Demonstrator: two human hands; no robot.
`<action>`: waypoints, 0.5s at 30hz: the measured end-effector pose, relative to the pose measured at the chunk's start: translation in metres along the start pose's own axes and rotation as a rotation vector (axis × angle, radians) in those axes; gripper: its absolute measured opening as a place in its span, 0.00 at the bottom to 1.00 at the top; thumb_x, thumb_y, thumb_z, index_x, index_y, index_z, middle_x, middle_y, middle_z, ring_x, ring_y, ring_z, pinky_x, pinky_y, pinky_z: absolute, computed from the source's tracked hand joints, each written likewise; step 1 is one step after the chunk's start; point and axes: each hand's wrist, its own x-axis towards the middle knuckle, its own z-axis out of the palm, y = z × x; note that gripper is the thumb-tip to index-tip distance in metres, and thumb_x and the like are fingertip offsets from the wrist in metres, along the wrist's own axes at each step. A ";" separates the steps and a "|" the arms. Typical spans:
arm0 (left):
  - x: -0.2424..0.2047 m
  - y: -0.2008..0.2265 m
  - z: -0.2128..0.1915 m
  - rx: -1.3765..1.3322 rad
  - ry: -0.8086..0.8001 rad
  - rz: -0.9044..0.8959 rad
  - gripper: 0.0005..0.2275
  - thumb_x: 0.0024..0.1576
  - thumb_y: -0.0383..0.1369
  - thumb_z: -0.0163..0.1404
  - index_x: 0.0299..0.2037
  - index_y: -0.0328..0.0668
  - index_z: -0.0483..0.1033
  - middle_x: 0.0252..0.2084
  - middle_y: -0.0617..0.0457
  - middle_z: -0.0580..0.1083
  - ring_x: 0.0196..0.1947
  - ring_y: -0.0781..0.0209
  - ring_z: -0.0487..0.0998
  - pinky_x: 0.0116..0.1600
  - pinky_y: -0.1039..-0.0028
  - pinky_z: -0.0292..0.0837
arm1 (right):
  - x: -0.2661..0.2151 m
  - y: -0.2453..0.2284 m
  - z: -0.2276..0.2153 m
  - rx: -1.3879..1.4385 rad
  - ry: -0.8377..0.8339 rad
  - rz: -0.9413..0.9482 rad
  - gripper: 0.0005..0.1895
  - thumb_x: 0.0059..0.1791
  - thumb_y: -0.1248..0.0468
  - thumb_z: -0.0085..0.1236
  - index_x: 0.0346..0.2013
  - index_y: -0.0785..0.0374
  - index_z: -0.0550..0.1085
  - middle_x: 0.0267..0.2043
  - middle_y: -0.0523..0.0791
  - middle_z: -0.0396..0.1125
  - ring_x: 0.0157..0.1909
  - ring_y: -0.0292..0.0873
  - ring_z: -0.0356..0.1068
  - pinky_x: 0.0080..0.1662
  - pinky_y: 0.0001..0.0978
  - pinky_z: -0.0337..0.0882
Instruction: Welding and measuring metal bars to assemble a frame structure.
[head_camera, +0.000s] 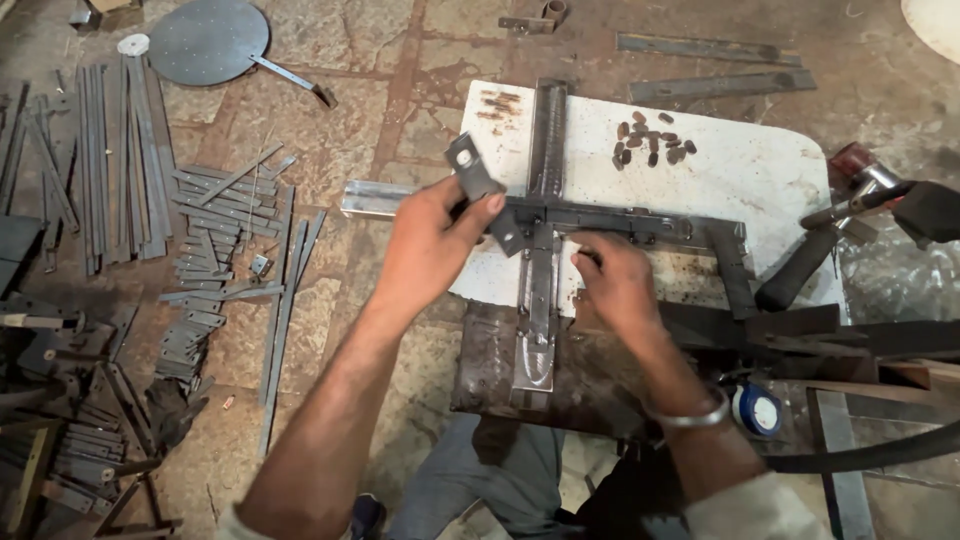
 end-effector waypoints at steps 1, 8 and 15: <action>-0.004 0.001 -0.005 0.022 -0.005 -0.065 0.11 0.61 0.36 0.56 0.45 0.35 0.81 0.28 0.53 0.79 0.25 0.70 0.73 0.31 0.74 0.67 | 0.005 0.005 0.006 0.008 -0.036 0.023 0.14 0.50 0.65 0.63 0.50 0.64 0.78 0.47 0.53 0.75 0.44 0.51 0.76 0.47 0.41 0.75; -0.012 -0.021 -0.016 0.005 -0.011 -0.165 0.11 0.61 0.36 0.57 0.42 0.32 0.80 0.25 0.55 0.75 0.25 0.73 0.67 0.29 0.75 0.65 | 0.012 0.003 0.014 0.089 -0.150 0.114 0.16 0.49 0.65 0.64 0.51 0.61 0.79 0.44 0.52 0.76 0.42 0.48 0.77 0.45 0.39 0.75; -0.007 -0.024 -0.011 -0.017 -0.015 -0.171 0.11 0.61 0.36 0.56 0.44 0.32 0.80 0.26 0.55 0.77 0.26 0.73 0.71 0.31 0.76 0.67 | 0.012 0.002 0.013 0.119 -0.114 0.082 0.16 0.48 0.65 0.65 0.51 0.63 0.78 0.44 0.51 0.76 0.43 0.48 0.77 0.45 0.38 0.75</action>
